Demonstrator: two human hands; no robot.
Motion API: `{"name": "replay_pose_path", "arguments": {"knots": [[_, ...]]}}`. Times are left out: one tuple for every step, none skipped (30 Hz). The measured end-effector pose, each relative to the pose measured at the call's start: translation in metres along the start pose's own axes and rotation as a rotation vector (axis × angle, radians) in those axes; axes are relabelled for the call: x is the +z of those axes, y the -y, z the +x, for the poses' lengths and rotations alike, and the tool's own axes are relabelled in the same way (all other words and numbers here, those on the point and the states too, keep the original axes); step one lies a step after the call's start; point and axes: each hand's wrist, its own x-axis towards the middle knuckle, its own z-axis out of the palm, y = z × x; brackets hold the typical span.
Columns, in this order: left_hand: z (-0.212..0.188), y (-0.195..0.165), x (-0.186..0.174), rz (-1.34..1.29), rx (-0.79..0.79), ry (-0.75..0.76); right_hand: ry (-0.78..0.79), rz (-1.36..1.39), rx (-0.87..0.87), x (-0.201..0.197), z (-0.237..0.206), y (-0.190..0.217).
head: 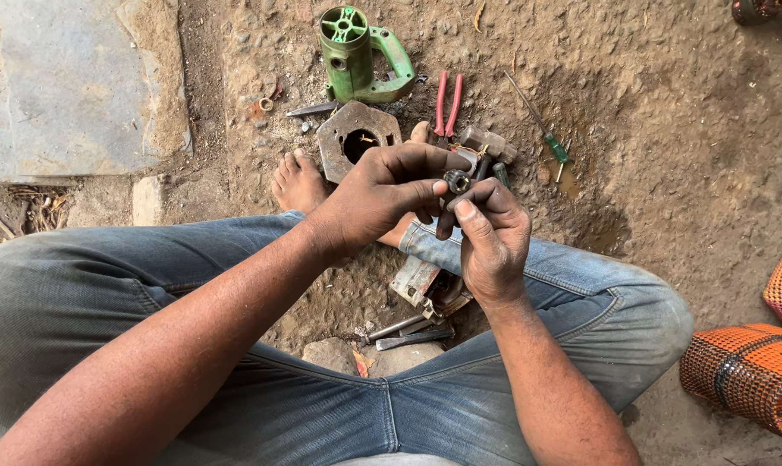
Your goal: The person disassembles a green electric motor while sitting on the ground. They use pliers to remove internal components and a hammer to strike the motor housing, then handle small parts and tools on the dirt surface.
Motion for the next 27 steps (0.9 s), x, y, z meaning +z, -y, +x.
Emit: {"name": "replay_pose_path", "arguments": {"knots": [[0.000, 0.001, 0.000, -0.005, 0.006, 0.003, 0.007, -0.005, -0.002, 0.000, 0.000, 0.000], [0.000, 0.002, 0.000, -0.009, 0.012, 0.007, 0.013, -0.007, 0.002, 0.000, 0.000, -0.001], [0.001, 0.003, 0.000, 0.008, 0.014, 0.000, 0.016, -0.008, 0.005, 0.000, 0.000, -0.001], [0.001, 0.004, -0.001, 0.025, 0.015, -0.007, 0.020, -0.010, 0.009, 0.000, 0.000, -0.001], [0.002, 0.004, -0.001, 0.041, 0.016, -0.015, 0.020, -0.012, 0.005, 0.000, 0.000, -0.001], [0.002, 0.005, -0.001, 0.030, 0.008, -0.018, 0.019, -0.013, 0.002, 0.000, 0.000, 0.000], [0.002, 0.006, -0.001, 0.020, -0.001, -0.021, 0.018, -0.015, -0.002, 0.000, 0.001, 0.001], [0.002, 0.007, -0.001, 0.010, -0.010, -0.024, 0.021, -0.020, -0.003, 0.000, 0.001, 0.002], [0.002, 0.007, -0.001, 0.015, -0.011, -0.033, 0.025, -0.024, -0.003, 0.000, 0.002, 0.002], [0.002, 0.007, -0.002, 0.020, -0.013, -0.041, 0.029, -0.029, -0.003, 0.000, 0.002, 0.003], [0.002, 0.007, -0.001, 0.026, -0.014, -0.050, 0.025, -0.029, 0.001, 0.001, 0.002, 0.003], [0.002, 0.007, -0.001, 0.030, -0.020, -0.056, 0.021, -0.030, 0.006, 0.002, 0.003, 0.003], [0.002, 0.006, -0.001, 0.033, -0.027, -0.061, 0.018, -0.030, 0.011, 0.003, 0.003, 0.004], [0.002, 0.005, 0.000, 0.037, -0.033, -0.067, 0.028, -0.041, -0.007, 0.004, 0.004, 0.004], [0.002, 0.002, 0.001, 0.014, -0.033, -0.086, 0.039, -0.052, -0.025, 0.004, 0.005, 0.005], [0.001, 0.000, 0.002, -0.010, -0.032, -0.105, 0.049, -0.065, -0.042, 0.004, 0.006, 0.007], [0.001, -0.004, 0.003, -0.033, -0.032, -0.123, 0.005, -0.118, -0.076, 0.003, 0.009, 0.011], [0.000, -0.008, 0.002, -0.038, -0.024, -0.141, -0.041, -0.173, -0.110, 0.000, 0.013, 0.016], [-0.001, -0.012, 0.001, -0.046, -0.014, -0.161, -0.083, -0.231, -0.142, -0.005, 0.018, 0.023], [-0.002, -0.017, -0.002, -0.054, -0.005, -0.183, -0.150, -0.217, -0.170, -0.013, 0.028, 0.029], [-0.003, -0.021, -0.006, -0.041, 0.038, -0.172, -0.217, -0.203, -0.200, -0.024, 0.040, 0.036], [-0.003, -0.026, -0.011, -0.028, 0.079, -0.163, -0.225, -0.172, -0.191, -0.037, 0.054, 0.043], [-0.003, -0.029, -0.015, -0.015, 0.119, -0.153, -0.234, -0.140, -0.182, -0.052, 0.070, 0.046], [-0.001, -0.031, -0.017, -0.051, 0.131, -0.148, -0.296, -0.307, -0.109, -0.066, 0.090, 0.042], [0.001, -0.031, -0.020, -0.087, 0.143, -0.143, -0.357, -0.472, -0.034, -0.082, 0.111, 0.034], [0.003, -0.032, -0.023, -0.122, 0.155, -0.139, -0.336, -0.622, 0.006, -0.094, 0.133, 0.019], [0.007, -0.032, -0.026, -0.144, 0.135, -0.177, -0.311, -0.771, 0.047, -0.105, 0.153, -0.002]]}}
